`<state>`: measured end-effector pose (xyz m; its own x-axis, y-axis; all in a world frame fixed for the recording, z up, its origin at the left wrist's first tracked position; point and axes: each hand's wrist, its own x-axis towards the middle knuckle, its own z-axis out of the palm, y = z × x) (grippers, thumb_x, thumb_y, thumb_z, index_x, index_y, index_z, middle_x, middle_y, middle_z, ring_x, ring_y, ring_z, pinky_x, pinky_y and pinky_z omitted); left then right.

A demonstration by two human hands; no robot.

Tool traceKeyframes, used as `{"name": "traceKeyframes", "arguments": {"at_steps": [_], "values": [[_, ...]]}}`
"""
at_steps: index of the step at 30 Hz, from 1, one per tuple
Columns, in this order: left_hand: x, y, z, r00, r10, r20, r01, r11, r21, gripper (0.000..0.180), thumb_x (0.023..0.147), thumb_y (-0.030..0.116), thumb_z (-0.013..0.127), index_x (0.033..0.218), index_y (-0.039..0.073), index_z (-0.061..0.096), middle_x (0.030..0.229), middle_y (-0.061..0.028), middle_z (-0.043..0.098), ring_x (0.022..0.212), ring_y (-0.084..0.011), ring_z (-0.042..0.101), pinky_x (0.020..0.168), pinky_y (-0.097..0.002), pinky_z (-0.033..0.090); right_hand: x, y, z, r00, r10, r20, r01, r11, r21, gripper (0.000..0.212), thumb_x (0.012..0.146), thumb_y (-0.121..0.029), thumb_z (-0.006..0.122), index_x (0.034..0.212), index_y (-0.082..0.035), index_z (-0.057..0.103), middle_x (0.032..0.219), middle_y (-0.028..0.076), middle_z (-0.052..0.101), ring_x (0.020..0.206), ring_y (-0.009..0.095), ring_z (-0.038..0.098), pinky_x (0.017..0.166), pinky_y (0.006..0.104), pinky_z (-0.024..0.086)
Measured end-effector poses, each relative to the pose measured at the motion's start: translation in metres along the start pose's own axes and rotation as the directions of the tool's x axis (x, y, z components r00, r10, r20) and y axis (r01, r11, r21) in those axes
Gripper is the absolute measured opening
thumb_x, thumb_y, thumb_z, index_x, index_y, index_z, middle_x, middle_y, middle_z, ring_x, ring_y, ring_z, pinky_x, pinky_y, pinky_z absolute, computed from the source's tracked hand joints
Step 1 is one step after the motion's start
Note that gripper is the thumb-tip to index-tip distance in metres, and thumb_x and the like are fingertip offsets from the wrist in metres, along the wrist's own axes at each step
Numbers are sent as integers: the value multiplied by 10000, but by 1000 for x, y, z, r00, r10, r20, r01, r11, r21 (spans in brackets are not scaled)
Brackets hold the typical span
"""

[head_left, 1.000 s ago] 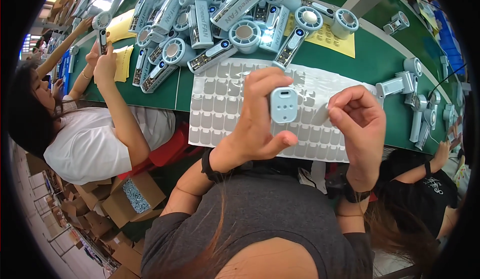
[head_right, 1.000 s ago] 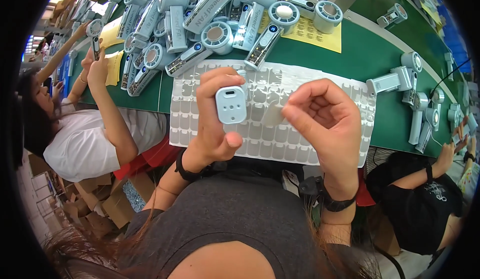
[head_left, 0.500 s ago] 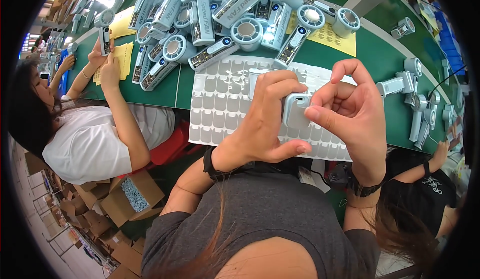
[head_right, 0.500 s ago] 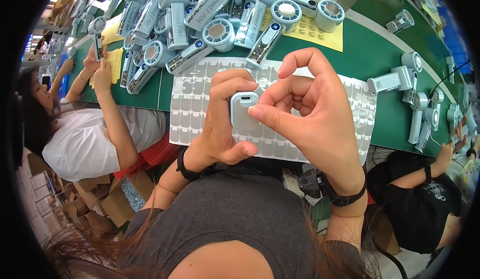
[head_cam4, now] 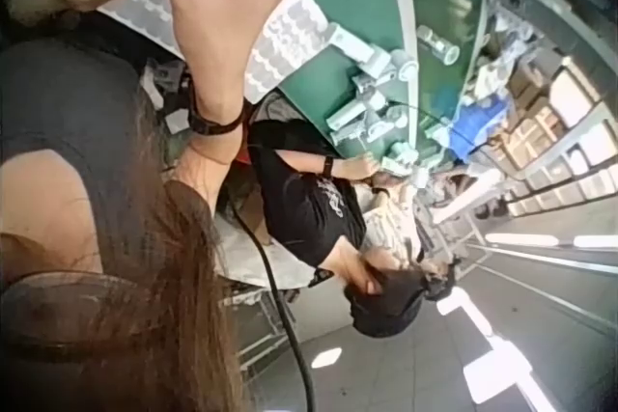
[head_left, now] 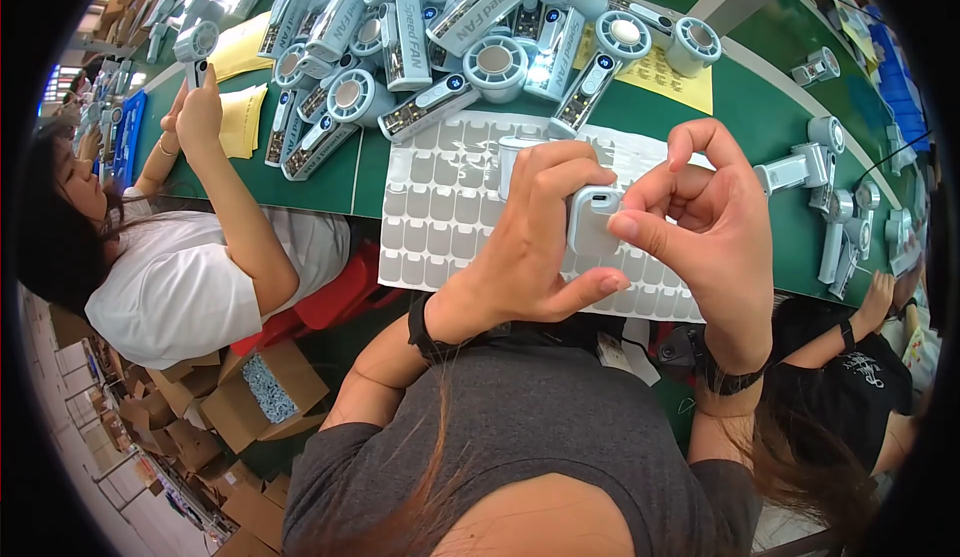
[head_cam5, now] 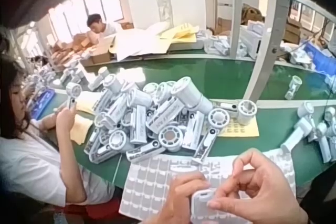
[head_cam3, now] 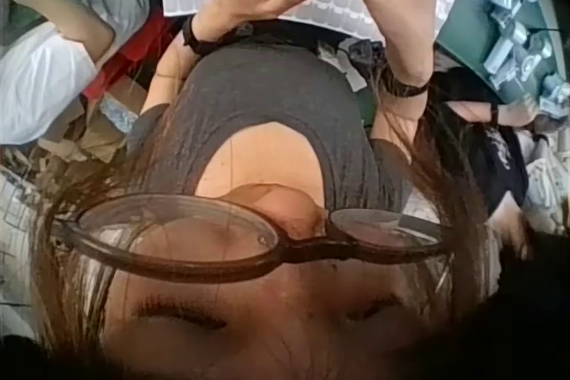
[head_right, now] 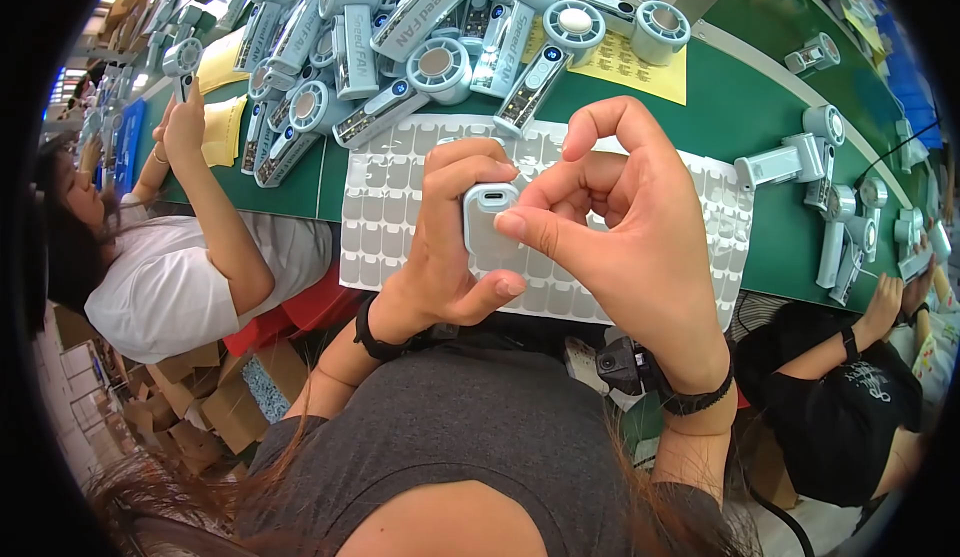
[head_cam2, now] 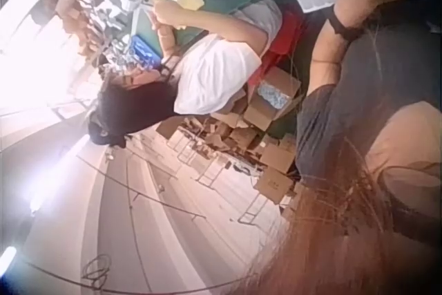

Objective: The person peels a sticker from a sheet, presses it onto the base of a handheld fan, and sets the fan aside. This process is repeated for several handheld fans.

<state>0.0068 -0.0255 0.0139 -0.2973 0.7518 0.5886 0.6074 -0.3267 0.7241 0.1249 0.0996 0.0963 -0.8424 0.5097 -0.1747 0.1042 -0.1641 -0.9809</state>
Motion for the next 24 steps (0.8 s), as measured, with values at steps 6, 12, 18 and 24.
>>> {"name": "traceKeyframes", "arguments": {"at_steps": [6,12,18,24], "values": [[1,0,0,1000,13,6,-13,1000,-4,572,852,384,632,1219,4,414,1143,-201,452,995,-334,433,905,-427,342,-3,-3,2,999,-33,-39,30,995,-98,454,735,51,750,983,-73,391,761,63,641,654,53,554,594,174,422],[1,2,1,1000,-7,10,7,1000,-18,481,870,280,590,1220,0,414,1148,-203,452,992,-340,434,904,-425,339,-5,-4,9,992,-88,-91,70,980,-185,446,722,55,734,974,-73,388,742,43,621,621,39,511,588,171,396],[1,2,1,1000,-21,-8,21,999,-34,472,864,252,593,1221,2,412,1153,-204,453,997,-341,435,910,-426,336,-5,-5,12,993,-83,-89,68,985,-156,428,723,58,713,973,-71,390,733,32,602,628,41,508,596,173,399],[-1,0,2,999,-38,-17,37,997,-62,474,861,246,598,1222,3,411,1153,-203,454,1006,-342,436,914,-428,336,-3,-6,14,994,-70,-86,56,986,-154,422,722,63,704,972,-69,390,744,38,602,643,42,515,594,172,400]]}}
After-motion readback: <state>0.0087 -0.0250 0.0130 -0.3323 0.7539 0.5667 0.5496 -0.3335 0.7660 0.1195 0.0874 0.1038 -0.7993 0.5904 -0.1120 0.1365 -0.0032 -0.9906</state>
